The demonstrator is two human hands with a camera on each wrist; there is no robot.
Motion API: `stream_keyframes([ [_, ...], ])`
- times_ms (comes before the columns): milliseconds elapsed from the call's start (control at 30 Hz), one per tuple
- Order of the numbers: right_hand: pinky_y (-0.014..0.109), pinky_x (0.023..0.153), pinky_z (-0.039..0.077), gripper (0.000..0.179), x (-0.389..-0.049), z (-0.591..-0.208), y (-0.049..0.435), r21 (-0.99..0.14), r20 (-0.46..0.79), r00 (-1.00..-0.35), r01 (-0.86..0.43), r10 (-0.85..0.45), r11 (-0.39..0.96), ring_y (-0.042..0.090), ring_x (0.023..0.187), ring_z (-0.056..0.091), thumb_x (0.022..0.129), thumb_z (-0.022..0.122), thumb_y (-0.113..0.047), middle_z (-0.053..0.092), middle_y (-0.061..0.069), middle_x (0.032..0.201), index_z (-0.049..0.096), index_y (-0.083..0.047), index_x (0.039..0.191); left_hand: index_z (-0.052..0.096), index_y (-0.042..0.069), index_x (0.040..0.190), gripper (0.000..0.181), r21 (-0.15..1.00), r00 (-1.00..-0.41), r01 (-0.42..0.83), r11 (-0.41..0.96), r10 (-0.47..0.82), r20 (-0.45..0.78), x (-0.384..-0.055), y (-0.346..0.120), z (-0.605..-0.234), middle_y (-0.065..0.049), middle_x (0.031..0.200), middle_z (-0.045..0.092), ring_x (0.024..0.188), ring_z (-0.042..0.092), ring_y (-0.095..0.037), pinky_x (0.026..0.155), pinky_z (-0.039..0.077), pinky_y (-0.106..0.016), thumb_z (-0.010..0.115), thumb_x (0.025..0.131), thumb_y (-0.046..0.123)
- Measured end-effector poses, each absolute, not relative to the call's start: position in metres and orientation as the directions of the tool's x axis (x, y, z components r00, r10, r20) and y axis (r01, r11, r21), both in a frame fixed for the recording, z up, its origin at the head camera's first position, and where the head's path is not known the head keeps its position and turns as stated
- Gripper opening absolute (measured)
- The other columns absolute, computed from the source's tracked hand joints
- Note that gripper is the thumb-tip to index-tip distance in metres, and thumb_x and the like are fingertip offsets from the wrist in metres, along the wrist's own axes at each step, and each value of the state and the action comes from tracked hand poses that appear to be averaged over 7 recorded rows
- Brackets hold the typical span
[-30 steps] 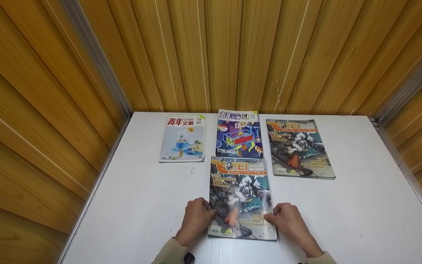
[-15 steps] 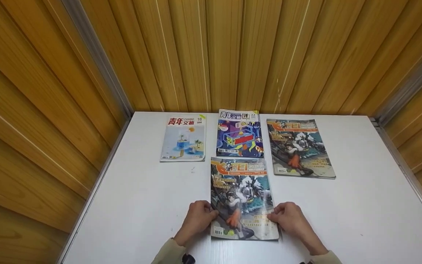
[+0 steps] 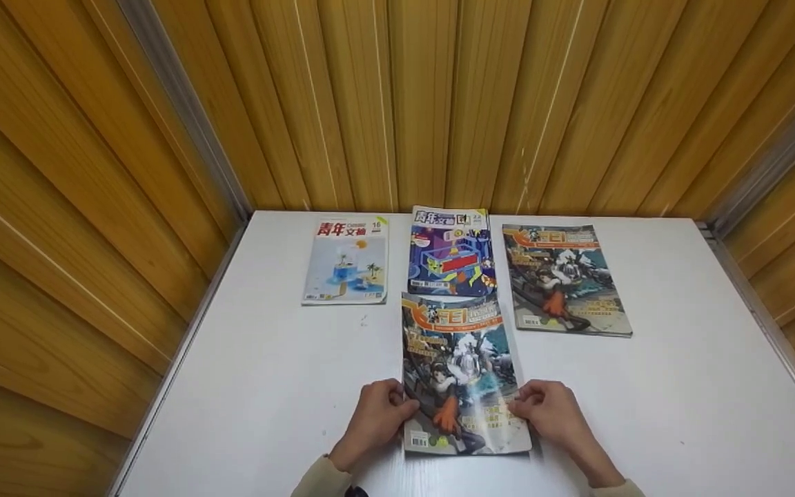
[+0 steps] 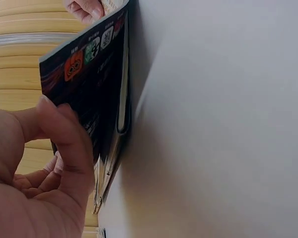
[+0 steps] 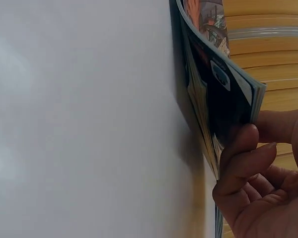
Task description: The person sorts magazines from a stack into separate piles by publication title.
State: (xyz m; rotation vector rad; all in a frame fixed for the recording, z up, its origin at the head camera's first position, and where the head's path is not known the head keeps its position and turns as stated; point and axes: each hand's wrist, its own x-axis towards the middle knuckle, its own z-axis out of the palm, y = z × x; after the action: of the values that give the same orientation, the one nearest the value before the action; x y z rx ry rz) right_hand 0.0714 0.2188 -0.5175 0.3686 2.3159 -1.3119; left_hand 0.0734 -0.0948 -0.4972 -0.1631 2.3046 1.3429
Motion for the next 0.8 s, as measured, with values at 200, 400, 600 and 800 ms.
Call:
stream_keyframes([
  [200, 0.023, 0.056, 0.039, 0.016, 0.075, -0.518, 0.220, -0.764, -0.455, -0.890, 0.403, 0.022, 0.504, 0.014, 0.063, 0.052, 0.085, 0.086, -0.006, 0.060, 0.000, 0.067, 0.070, -0.004, 0.084, 0.068, 0.007, 0.087, 0.013, 0.812, -0.901, -0.304, 0.498, 0.125, -0.415, 0.078, -0.090, -0.493, 0.006, 0.069, 0.057, 0.059, 0.049, -0.009, 0.053, 0.037, -0.022, 0.080, 0.092, 0.009],
  [400, 0.023, 0.058, 0.039, 0.016, 0.079, -0.516, 0.222, -0.757, -0.459, -0.886, 0.427, 0.062, 0.494, 0.015, 0.066, 0.052, 0.085, 0.086, -0.006, 0.061, 0.001, 0.070, 0.070, -0.004, 0.085, 0.069, 0.006, 0.087, 0.012, 0.826, -0.910, -0.282, 0.488, 0.137, -0.392, 0.080, -0.085, -0.487, 0.006, 0.071, 0.059, 0.061, 0.050, -0.009, 0.054, 0.038, -0.020, 0.079, 0.092, 0.009],
  [600, 0.023, 0.060, 0.041, 0.015, 0.079, -0.511, 0.227, -0.770, -0.442, -0.893, 0.425, 0.082, 0.476, 0.015, 0.068, 0.053, 0.086, 0.085, -0.006, 0.063, 0.001, 0.072, 0.071, -0.003, 0.087, 0.070, 0.004, 0.088, 0.013, 0.850, -0.933, -0.221, 0.478, 0.150, -0.326, 0.079, -0.081, -0.483, 0.007, 0.071, 0.061, 0.061, 0.051, -0.005, 0.056, 0.040, -0.019, 0.081, 0.092, 0.010],
  [800, 0.024, 0.061, 0.041, 0.012, 0.079, -0.509, 0.231, -0.769, -0.432, -0.897, 0.420, 0.093, 0.481, 0.015, 0.071, 0.053, 0.087, 0.083, -0.007, 0.062, 0.002, 0.074, 0.071, -0.004, 0.089, 0.070, 0.002, 0.089, 0.015, 0.863, -0.945, -0.189, 0.469, 0.154, -0.290, 0.078, -0.076, -0.483, 0.004, 0.072, 0.063, 0.061, 0.053, -0.006, 0.056, 0.041, -0.019, 0.082, 0.091, 0.010],
])
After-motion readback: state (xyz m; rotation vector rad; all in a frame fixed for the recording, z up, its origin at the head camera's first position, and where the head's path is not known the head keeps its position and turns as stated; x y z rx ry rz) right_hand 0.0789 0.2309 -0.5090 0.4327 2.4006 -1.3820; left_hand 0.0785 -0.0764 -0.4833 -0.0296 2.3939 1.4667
